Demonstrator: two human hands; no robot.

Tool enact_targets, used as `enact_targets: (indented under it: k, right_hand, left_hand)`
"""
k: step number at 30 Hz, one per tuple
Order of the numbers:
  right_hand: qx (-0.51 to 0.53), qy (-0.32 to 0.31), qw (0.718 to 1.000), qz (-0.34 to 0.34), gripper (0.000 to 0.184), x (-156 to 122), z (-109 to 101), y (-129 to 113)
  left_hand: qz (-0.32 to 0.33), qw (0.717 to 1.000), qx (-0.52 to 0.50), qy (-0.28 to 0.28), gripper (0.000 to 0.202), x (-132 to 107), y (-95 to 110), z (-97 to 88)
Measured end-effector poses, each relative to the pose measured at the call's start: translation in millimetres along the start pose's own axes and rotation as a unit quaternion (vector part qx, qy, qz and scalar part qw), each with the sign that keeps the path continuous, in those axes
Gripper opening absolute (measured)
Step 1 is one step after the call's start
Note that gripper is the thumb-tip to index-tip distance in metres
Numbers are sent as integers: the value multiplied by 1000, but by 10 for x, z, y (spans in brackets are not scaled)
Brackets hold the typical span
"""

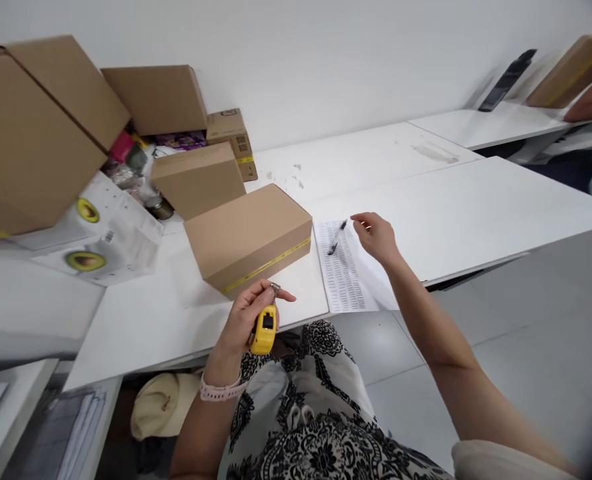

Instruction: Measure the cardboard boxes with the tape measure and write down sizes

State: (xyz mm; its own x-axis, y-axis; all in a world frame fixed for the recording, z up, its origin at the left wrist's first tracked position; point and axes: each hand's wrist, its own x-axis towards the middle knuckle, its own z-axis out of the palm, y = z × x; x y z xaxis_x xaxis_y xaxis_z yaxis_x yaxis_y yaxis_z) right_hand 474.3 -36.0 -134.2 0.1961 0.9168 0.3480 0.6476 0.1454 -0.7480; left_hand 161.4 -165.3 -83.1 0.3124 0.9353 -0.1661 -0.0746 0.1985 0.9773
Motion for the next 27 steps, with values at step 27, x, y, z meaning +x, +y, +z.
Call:
enact_targets:
  k: [27]
  right_hand:
    - [320, -230, 918, -34, 19, -432, -120, -1326]
  left_hand:
    - [-23, 976, 202, -73, 16, -527, 460, -734]
